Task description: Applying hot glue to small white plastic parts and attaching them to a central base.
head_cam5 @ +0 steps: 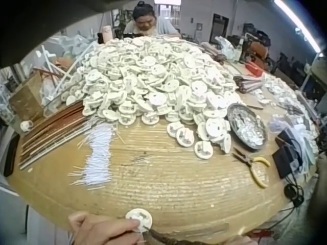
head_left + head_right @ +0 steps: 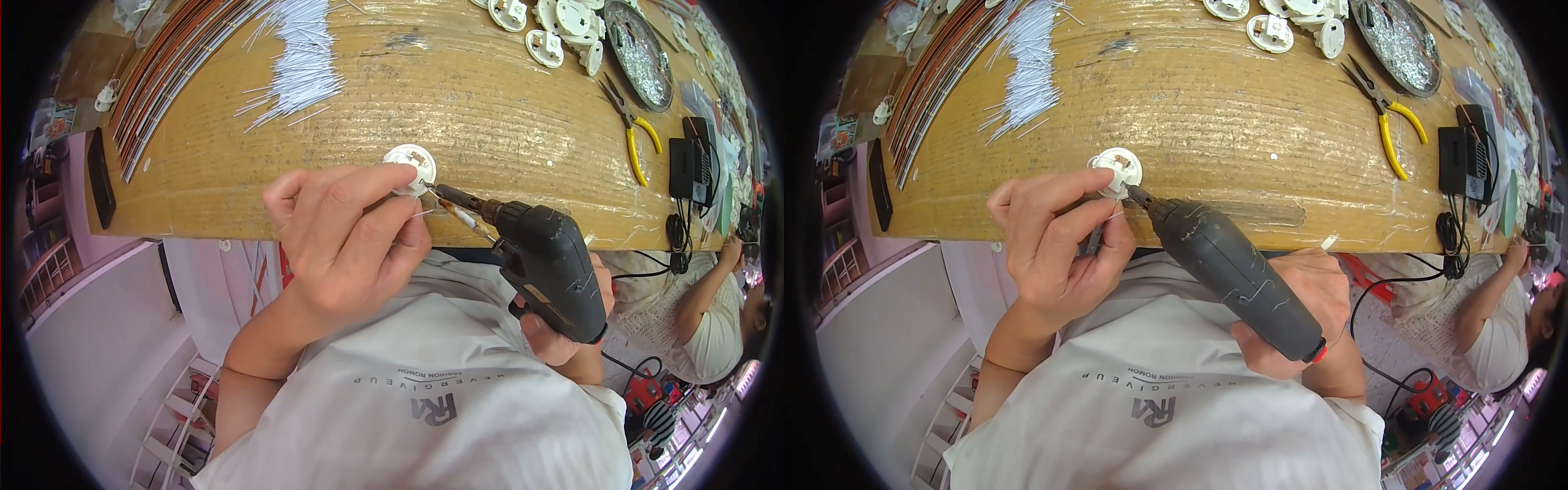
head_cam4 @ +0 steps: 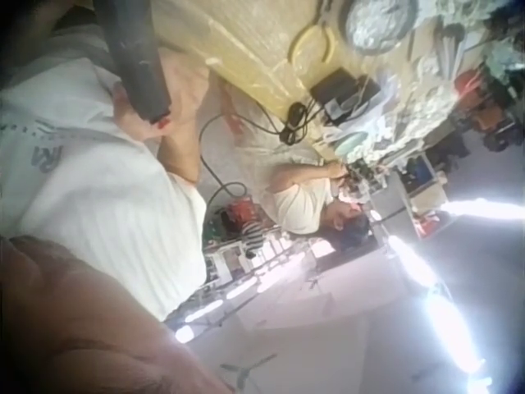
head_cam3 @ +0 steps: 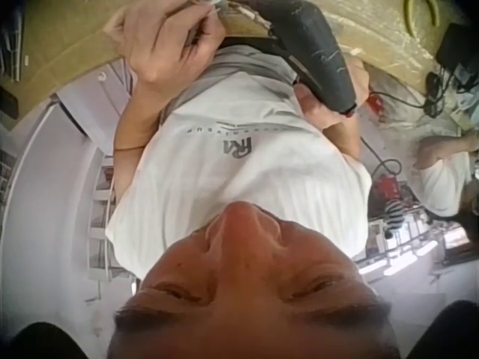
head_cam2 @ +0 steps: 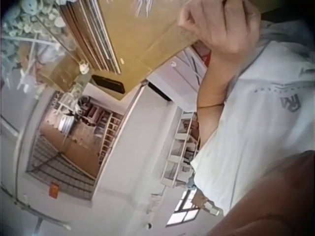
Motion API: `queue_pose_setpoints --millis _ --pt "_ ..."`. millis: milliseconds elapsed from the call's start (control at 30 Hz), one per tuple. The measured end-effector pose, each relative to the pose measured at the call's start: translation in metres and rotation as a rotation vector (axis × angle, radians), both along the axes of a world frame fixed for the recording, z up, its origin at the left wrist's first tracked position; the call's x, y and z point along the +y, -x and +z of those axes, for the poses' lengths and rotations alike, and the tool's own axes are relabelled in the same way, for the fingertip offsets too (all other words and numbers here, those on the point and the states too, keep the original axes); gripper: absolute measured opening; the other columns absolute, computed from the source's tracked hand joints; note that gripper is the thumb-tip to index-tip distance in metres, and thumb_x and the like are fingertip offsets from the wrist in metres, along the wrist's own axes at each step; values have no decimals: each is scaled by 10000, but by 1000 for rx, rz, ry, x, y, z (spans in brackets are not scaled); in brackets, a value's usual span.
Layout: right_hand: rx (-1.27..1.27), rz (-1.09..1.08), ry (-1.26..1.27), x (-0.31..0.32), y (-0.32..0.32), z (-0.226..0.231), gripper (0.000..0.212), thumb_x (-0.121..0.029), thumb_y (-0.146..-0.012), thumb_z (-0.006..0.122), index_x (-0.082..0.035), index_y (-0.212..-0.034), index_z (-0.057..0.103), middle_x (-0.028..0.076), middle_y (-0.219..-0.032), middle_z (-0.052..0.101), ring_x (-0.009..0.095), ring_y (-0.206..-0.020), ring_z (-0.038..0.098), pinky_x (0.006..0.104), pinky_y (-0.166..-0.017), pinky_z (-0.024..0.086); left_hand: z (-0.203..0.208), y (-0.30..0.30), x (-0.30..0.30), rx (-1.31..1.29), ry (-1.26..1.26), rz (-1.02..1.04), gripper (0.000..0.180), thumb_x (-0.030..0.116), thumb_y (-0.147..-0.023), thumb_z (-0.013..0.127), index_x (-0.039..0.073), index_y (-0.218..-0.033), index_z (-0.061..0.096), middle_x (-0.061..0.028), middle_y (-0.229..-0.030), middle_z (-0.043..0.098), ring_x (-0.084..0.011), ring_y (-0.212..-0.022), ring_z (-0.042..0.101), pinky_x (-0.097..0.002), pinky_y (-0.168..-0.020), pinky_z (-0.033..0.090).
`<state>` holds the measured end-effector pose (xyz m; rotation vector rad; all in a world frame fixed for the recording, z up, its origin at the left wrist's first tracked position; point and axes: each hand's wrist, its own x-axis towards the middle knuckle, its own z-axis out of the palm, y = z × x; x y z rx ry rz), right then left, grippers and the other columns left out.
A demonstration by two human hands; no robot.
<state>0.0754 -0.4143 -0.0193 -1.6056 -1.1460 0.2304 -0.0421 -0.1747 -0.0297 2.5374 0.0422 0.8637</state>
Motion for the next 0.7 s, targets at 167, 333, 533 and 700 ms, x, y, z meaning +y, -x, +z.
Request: queue_pose_setpoints --millis 167,333,533,700 --pt "7 -3 -10 0 1 -1 289 -22 -473 614 28 -756 640 96 -627 598 257 -446 560 318 -469 479 -2 -1 0 -12 1 2 337 -45 -690 787 98 -982 699 -46 -1111 741 -216 -915 683 -368 -873 383" --pt "39 -25 45 -8 5 0 353 -119 -621 664 39 -937 657 68 -681 662 237 -572 621 328 -583 530 -5 -4 -1 -63 4 25 297 -17 -650 792 98 -907 697 -7 -1101 724 -193 -884 684 -350 -858 356" --pt "108 -32 76 -14 12 -2 430 -164 -678 704 50 -1043 626 89 -765 691 233 -627 650 333 -617 539 -3 -3 -1 -32 12 8 328 -48 -678 784 95 -959 694 -43 -1091 742 -210 -899 680 -364 -876 380" --pt "244 -187 67 -15 16 -3 207 -146 -642 683 -3 -790 696 80 -695 671 272 -574 654 344 -566 522 -3 -2 -2 -33 8 12 324 -50 -677 783 95 -953 693 -38 -1087 742 -205 -891 680 -361 -874 378"
